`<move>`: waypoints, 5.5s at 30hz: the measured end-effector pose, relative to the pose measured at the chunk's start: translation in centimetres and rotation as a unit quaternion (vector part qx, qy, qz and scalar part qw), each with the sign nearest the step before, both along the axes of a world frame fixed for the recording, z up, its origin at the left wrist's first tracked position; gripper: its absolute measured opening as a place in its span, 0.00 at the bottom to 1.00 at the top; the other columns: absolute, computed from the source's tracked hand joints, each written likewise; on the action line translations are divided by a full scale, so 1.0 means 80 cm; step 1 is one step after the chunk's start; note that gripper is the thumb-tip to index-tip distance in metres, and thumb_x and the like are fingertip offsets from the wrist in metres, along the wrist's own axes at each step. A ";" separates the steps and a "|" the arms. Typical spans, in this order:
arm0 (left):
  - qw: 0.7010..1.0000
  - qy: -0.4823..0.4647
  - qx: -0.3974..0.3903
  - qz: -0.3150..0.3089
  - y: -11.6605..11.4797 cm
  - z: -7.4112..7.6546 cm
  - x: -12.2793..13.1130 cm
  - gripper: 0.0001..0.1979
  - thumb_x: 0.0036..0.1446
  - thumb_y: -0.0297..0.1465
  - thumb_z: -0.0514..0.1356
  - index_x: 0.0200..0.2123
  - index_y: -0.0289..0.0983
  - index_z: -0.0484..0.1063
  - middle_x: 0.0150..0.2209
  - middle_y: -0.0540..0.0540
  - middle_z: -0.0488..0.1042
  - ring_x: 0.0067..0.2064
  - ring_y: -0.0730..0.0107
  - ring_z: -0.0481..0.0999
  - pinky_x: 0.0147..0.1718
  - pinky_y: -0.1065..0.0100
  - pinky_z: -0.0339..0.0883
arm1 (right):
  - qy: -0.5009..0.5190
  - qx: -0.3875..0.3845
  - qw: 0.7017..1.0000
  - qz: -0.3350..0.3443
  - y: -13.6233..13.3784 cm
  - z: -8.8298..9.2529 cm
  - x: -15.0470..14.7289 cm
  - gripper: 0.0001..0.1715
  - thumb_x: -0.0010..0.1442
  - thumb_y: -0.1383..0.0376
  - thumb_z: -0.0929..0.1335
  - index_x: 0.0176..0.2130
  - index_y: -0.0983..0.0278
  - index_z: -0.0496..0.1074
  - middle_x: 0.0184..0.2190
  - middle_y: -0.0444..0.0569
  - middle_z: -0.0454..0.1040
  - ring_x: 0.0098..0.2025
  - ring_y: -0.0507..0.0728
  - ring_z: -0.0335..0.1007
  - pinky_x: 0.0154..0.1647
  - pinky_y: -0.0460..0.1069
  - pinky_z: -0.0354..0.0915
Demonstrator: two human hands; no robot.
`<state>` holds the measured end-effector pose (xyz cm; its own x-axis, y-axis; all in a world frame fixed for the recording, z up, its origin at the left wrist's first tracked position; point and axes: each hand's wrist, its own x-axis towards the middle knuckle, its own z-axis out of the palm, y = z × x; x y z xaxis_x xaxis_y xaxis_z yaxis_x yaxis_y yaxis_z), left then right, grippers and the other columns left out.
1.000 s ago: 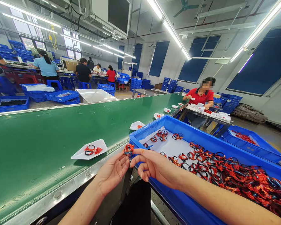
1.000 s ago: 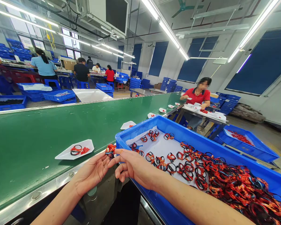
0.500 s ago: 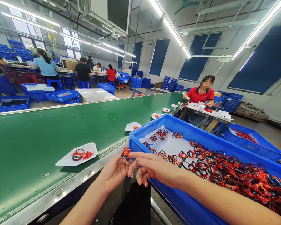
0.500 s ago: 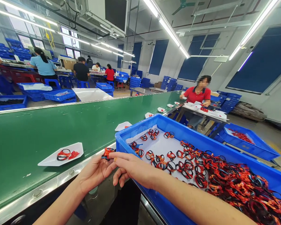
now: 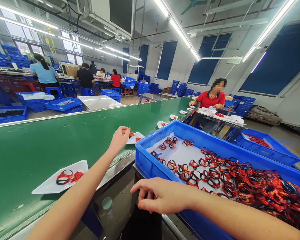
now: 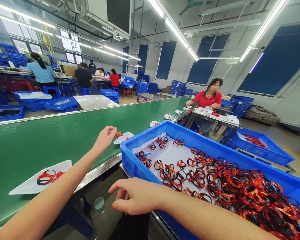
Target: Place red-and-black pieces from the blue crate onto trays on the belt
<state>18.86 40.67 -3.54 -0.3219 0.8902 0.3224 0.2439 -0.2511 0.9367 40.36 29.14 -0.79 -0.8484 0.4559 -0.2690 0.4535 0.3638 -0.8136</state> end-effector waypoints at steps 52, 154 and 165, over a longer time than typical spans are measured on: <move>0.975 -0.046 0.041 -0.212 -0.123 0.027 0.095 0.06 0.50 0.31 0.64 0.34 0.38 0.76 0.35 0.47 0.74 0.27 0.76 0.69 0.22 0.78 0.63 | 0.213 -0.293 0.891 -0.274 0.075 0.030 0.035 0.33 0.58 0.42 0.59 0.28 0.68 0.71 0.20 0.45 0.65 0.18 0.46 0.55 0.14 0.41 0.40; 0.744 -0.614 -0.135 -0.225 -0.159 -0.020 0.064 0.08 0.60 0.27 0.54 0.33 0.31 0.72 0.27 0.48 0.68 0.25 0.78 0.68 0.24 0.74 0.68 | 0.268 -0.351 0.884 -0.155 0.014 0.012 -0.013 0.36 0.60 0.41 0.54 0.46 0.67 0.68 0.28 0.48 0.68 0.23 0.48 0.61 0.25 0.44 0.57; 0.756 -0.591 -0.149 -0.238 -0.157 -0.035 0.066 0.05 0.58 0.29 0.58 0.34 0.33 0.71 0.30 0.47 0.68 0.26 0.76 0.68 0.26 0.72 0.68 | 0.252 -0.345 0.892 -0.144 0.013 0.010 -0.012 0.34 0.60 0.41 0.56 0.44 0.66 0.68 0.27 0.47 0.69 0.23 0.48 0.62 0.26 0.44 0.59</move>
<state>24.17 28.14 -6.38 0.1516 0.9723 -0.1778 -0.8596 0.2185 0.4619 39.42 30.21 0.03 -0.8158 0.5474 -0.1868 -0.0404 -0.3761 -0.9257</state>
